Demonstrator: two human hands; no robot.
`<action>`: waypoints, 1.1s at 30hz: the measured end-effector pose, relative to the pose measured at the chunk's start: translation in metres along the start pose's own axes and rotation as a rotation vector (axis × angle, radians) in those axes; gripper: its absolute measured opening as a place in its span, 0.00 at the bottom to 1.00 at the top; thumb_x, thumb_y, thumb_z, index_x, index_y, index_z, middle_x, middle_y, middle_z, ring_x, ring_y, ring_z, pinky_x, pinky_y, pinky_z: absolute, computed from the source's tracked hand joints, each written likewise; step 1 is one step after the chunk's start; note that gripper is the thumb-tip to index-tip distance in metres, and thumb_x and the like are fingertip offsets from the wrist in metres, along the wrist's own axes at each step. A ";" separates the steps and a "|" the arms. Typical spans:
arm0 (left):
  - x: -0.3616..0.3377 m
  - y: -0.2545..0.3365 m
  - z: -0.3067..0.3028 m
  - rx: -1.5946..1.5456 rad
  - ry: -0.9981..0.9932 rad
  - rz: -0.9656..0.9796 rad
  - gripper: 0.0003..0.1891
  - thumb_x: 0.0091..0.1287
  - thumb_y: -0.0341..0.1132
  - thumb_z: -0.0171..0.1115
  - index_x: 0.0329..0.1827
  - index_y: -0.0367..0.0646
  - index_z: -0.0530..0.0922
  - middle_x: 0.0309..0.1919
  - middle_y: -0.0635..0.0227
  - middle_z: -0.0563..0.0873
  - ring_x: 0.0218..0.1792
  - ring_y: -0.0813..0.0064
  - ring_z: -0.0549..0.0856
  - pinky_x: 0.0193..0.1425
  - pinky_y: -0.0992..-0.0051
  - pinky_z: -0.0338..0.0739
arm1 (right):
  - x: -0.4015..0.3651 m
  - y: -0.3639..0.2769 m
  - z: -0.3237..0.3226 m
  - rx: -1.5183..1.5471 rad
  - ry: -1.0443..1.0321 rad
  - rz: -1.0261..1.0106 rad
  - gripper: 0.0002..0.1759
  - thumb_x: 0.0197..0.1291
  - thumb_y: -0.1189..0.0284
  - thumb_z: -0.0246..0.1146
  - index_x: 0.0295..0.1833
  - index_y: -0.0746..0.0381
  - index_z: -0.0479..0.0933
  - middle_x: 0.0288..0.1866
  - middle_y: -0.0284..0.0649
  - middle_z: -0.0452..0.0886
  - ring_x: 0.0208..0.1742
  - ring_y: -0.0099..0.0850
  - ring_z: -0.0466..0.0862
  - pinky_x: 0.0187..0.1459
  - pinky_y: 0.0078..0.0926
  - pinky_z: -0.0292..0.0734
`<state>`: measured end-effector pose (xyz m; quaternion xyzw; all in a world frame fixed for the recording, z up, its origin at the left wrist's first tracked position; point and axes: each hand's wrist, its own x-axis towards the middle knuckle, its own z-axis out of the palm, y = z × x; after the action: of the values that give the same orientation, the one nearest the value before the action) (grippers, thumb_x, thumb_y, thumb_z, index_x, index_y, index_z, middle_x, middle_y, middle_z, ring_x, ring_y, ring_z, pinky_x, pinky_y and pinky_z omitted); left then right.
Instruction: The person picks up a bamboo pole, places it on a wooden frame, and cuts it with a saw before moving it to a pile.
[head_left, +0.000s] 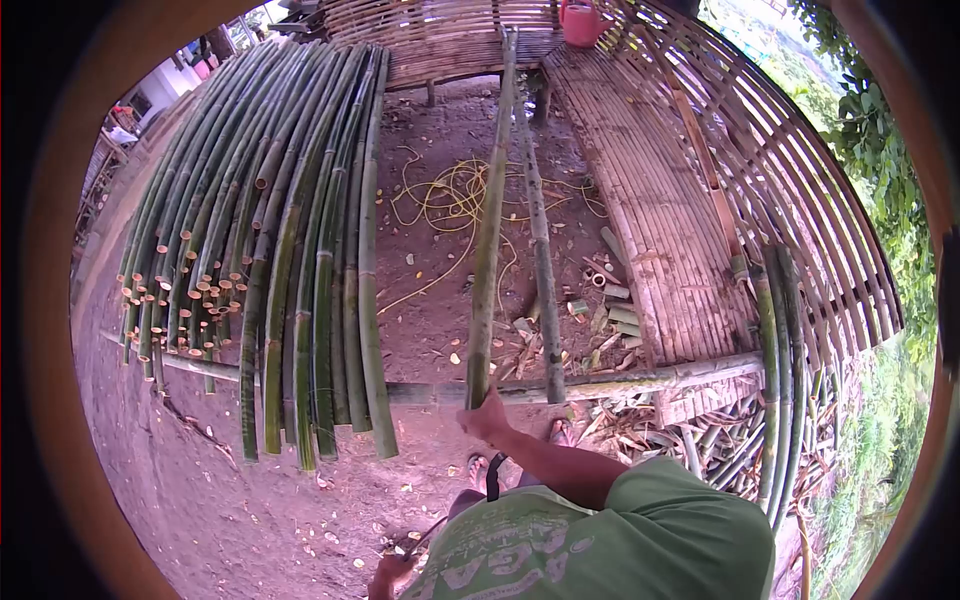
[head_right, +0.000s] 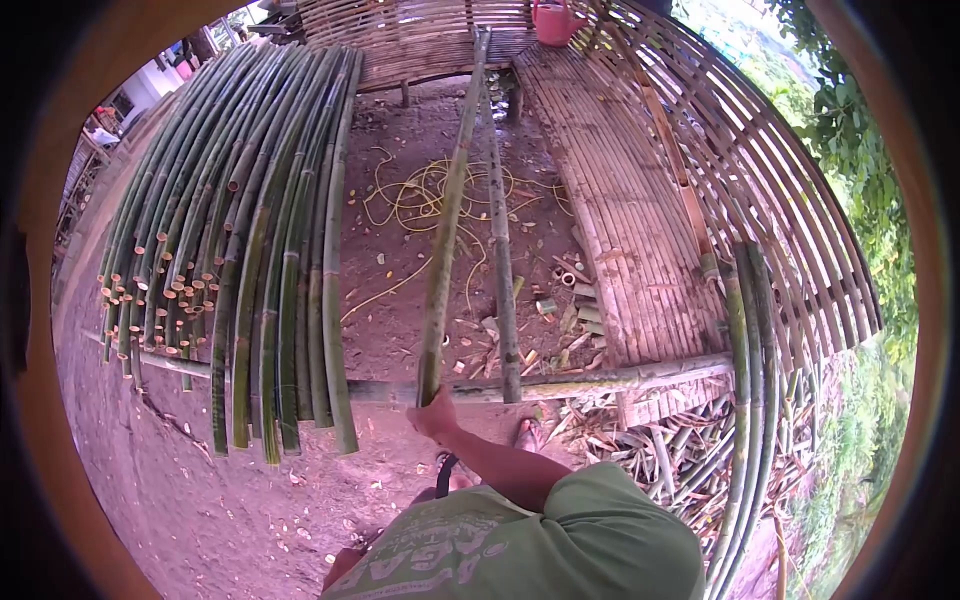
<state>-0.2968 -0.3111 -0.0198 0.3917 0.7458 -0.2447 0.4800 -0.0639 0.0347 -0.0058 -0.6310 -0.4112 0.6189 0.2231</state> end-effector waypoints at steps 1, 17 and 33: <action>0.028 -0.028 0.025 0.083 0.012 0.059 0.35 0.62 0.65 0.49 0.39 0.36 0.84 0.35 0.45 0.86 0.42 0.46 0.85 0.47 0.58 0.79 | 0.025 0.056 0.024 -0.193 0.123 0.003 0.43 0.39 0.64 0.72 0.59 0.70 0.59 0.33 0.49 0.79 0.29 0.37 0.83 0.28 0.34 0.79; 0.005 -0.038 -0.051 -0.227 0.012 -0.139 0.30 0.57 0.62 0.56 0.39 0.40 0.85 0.31 0.48 0.86 0.38 0.53 0.87 0.44 0.61 0.79 | 0.030 0.128 0.004 -0.557 0.109 0.152 0.54 0.43 0.60 0.70 0.69 0.73 0.48 0.53 0.66 0.75 0.56 0.57 0.77 0.58 0.45 0.74; 0.026 -0.010 0.018 -0.250 0.081 -0.090 0.29 0.56 0.59 0.61 0.40 0.39 0.84 0.31 0.51 0.86 0.36 0.61 0.86 0.40 0.64 0.79 | 0.029 0.124 -0.032 -0.739 -0.019 0.086 0.47 0.44 0.59 0.70 0.65 0.66 0.53 0.51 0.63 0.77 0.54 0.58 0.78 0.56 0.49 0.74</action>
<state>-0.3015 -0.3207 -0.0508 0.3047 0.8061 -0.1548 0.4831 -0.0057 -0.0047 -0.1168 -0.6798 -0.5821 0.4433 -0.0495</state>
